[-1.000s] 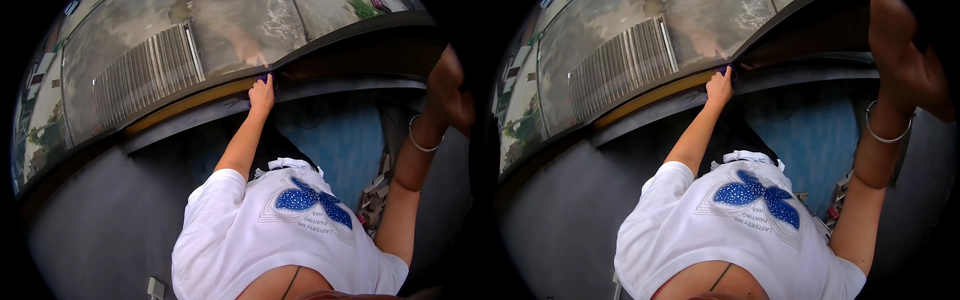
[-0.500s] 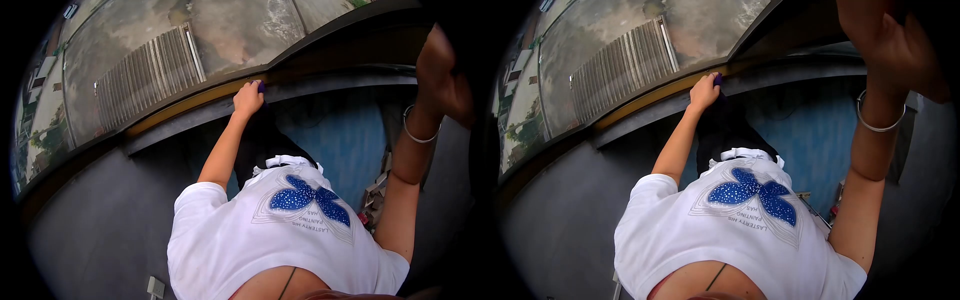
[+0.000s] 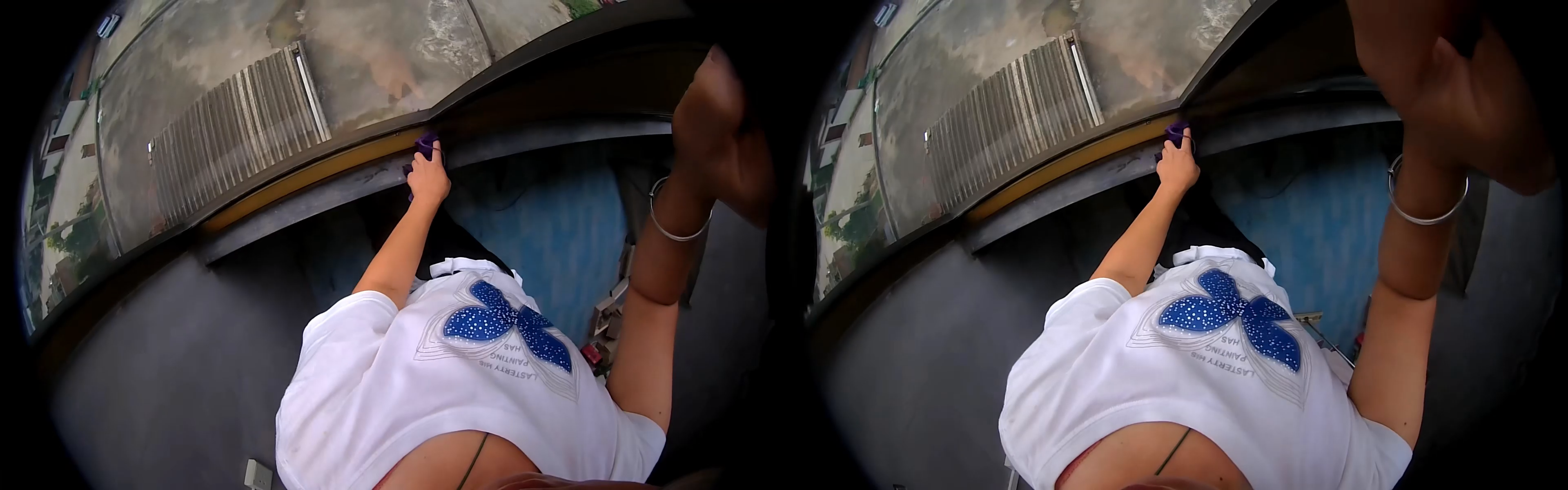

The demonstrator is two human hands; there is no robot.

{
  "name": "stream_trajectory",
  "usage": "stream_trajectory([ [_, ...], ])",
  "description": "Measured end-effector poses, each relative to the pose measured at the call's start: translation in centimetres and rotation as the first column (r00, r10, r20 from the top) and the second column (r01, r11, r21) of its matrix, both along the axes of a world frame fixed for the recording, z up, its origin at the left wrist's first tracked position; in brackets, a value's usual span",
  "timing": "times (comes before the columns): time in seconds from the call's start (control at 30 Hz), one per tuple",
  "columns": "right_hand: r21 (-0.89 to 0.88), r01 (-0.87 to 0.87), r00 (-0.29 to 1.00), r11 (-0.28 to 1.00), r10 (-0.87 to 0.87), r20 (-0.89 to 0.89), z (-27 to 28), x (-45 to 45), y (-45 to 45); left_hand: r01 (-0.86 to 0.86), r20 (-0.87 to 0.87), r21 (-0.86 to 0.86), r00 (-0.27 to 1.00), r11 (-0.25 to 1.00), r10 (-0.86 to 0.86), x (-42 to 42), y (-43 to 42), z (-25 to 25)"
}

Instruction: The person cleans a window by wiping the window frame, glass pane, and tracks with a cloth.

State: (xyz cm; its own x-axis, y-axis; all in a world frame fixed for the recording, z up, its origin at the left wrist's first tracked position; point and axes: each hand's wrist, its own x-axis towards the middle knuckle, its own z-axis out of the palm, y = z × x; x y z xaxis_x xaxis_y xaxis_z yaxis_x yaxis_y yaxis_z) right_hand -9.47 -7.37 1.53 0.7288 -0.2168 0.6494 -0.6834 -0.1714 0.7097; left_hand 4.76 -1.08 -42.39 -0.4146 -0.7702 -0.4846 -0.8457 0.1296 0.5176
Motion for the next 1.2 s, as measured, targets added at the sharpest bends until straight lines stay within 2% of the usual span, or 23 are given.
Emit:
stream_trajectory([
  [0.27,0.005,-0.004,1.0,1.0,0.004,0.006,0.0,-0.1,-0.3,-0.017,0.018,0.029,1.0,0.999,0.017,-0.6,-2.8,0.5],
  [0.37,0.006,-0.003,1.0,1.0,0.003,0.003,0.0,0.0,-0.2,-0.018,0.001,0.102,1.0,0.995,0.018,-0.3,-2.2,0.9],
  [0.43,-0.003,-0.006,1.0,1.0,0.006,0.006,0.0,-0.1,-0.1,0.04,-0.035,0.269,0.999,0.962,-0.032,0.2,-1.6,0.5],
  [0.47,-0.008,-0.009,1.0,1.0,0.009,0.003,0.0,-0.1,-0.2,0.205,-0.093,0.31,0.978,0.929,-0.184,0.7,-1.1,-1.6],
  [0.53,-0.007,-0.017,1.0,1.0,0.017,0.008,-0.1,-0.2,-0.1,0.217,-0.21,0.404,0.968,0.889,-0.141,2.3,0.3,-1.1],
  [0.57,-0.008,-0.021,1.0,1.0,0.021,0.008,-0.1,-0.2,-0.2,0.215,-0.208,0.406,0.968,0.888,-0.139,2.8,0.4,-0.9],
  [0.73,-0.007,-0.04,0.999,0.999,0.04,-0.002,0.2,-0.3,-0.4,-0.082,-0.288,0.053,0.953,0.995,0.094,3.8,-2.0,4.4],
  [0.77,-0.01,-0.047,0.999,0.999,0.047,-0.009,0.1,-0.2,-0.5,-0.125,-0.329,-0.081,0.94,0.989,0.092,3.3,-2.4,4.6],
  [0.8,-0.018,-0.058,0.998,0.998,0.058,-0.011,0.1,-0.3,-0.5,-0.136,-0.324,-0.081,0.94,0.987,0.103,2.7,-2.9,4.1],
  [0.87,-0.039,-0.088,0.996,0.995,0.087,-0.027,0.1,-0.1,-0.8,0.091,-0.212,-0.353,0.962,0.931,-0.174,1.7,-4.0,2.2],
  [0.9,-0.048,-0.11,0.994,0.993,0.108,-0.034,0.1,-0.1,-1.1,0.244,-0.112,-0.272,0.953,0.931,-0.283,1.3,-4.1,0.8],
  [0.97,-0.072,-0.152,0.987,0.986,0.148,-0.059,0.1,0.1,-1.5,0.287,0.006,-0.411,0.95,0.865,-0.312,0.9,-3.0,-1.7],
  [1.03,-0.098,-0.194,0.979,0.976,0.186,-0.087,0.2,0.2,-1.9,0.293,0.079,-0.492,0.953,0.82,-0.293,1.0,-2.1,-2.1],
  [1.13,-0.143,-0.228,0.971,0.963,0.215,-0.101,0.5,0.4,-2.4,0.3,0.134,-0.515,0.954,0.803,-0.27,1.1,-1.8,-1.8],
  [1.17,-0.122,-0.283,0.946,0.951,0.256,-0.199,1.5,-0.3,-2.8,0.293,0.137,-0.509,0.956,0.809,-0.26,1.6,-1.8,-1.7],
  [1.2,-0.092,-0.292,0.943,0.952,0.271,-0.191,1.5,-0.7,-2.6,0.271,0.145,-0.512,0.963,0.815,-0.229,2.5,-1.7,-1.4],
])
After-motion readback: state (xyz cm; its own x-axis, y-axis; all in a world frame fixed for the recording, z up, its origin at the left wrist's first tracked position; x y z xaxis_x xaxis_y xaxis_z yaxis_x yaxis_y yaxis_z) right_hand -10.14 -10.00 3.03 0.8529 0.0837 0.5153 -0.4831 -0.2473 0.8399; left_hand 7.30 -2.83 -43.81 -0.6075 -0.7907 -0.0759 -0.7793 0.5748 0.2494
